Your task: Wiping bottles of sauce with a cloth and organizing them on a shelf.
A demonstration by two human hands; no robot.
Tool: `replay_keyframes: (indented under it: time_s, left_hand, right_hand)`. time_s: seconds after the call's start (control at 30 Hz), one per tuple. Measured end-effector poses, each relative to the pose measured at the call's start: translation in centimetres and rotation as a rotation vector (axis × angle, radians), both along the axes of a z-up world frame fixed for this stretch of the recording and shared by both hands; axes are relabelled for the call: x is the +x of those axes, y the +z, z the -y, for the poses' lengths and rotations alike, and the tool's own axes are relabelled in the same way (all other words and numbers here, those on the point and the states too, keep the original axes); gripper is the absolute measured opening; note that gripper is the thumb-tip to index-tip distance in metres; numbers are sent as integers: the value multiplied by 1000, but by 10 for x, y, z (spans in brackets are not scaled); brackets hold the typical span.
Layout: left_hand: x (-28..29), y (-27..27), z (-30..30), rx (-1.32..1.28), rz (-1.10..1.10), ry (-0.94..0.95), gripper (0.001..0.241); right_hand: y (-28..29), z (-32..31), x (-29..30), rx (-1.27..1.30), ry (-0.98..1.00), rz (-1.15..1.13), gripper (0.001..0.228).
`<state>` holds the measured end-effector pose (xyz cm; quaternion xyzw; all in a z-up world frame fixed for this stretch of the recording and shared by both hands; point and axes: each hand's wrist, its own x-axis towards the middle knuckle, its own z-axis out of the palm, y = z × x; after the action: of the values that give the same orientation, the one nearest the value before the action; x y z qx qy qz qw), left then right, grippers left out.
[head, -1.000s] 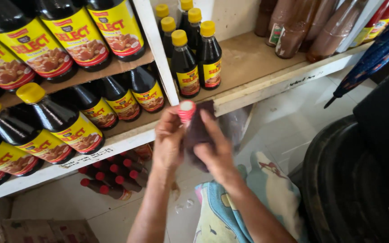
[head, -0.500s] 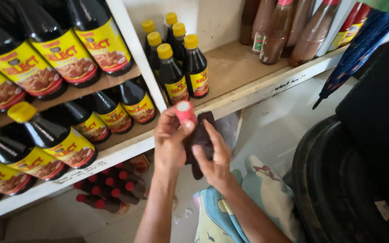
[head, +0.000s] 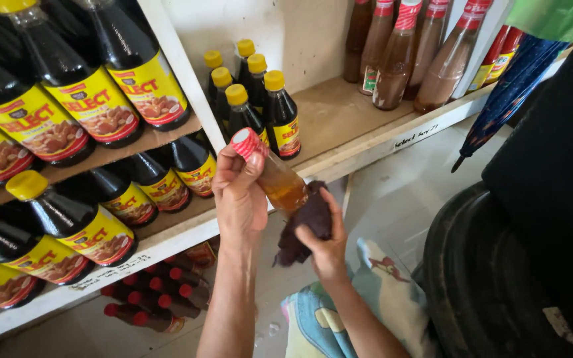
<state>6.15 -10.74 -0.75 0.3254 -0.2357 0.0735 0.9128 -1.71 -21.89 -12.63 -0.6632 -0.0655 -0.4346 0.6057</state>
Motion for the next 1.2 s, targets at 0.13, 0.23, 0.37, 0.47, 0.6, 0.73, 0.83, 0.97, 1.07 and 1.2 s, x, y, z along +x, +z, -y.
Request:
replay_keyframes:
  time_s: [0.13,0.23,0.37,0.47,0.6,0.73,0.83,0.97,1.07,1.2]
  left_hand:
    - [-10,6,5,73,-21,-18,41]
    - [-20,10,4,237,26,-139,66]
    - [-16,-11,11,304,62,-421,105]
    - [-17,-19,19,320,71,-316,105]
    - [-19,-23,24,369,105,-209,100]
    - [-24,-29,31,395,79,-102,101]
    - [-27,-44,40,440,109,-79,99]
    - [-36,-62,51,488,89,-161,95]
    - [-39,-49,61,651,20,-111,96]
    - [-39,-26,76,456,171,-110,94]
  right_hand:
    - [8,9,-1,787,584,-12,76]
    - [-4,18,3,1009,691,-62,62]
    - [4,24,-1,1109,922,-31,49]
    - [-2,33,3,1053,729,-206,49]
    - [-44,53,20,977,643,-334,40]
    - [3,52,4,606,147,-307,35]
    - [71,50,-11,572,191,-150,40]
    - [87,57,-5,185,238,6,62]
    - [-12,80,38,762,314,-262,46]
    - [-11,81,34,775,209,-264,47]
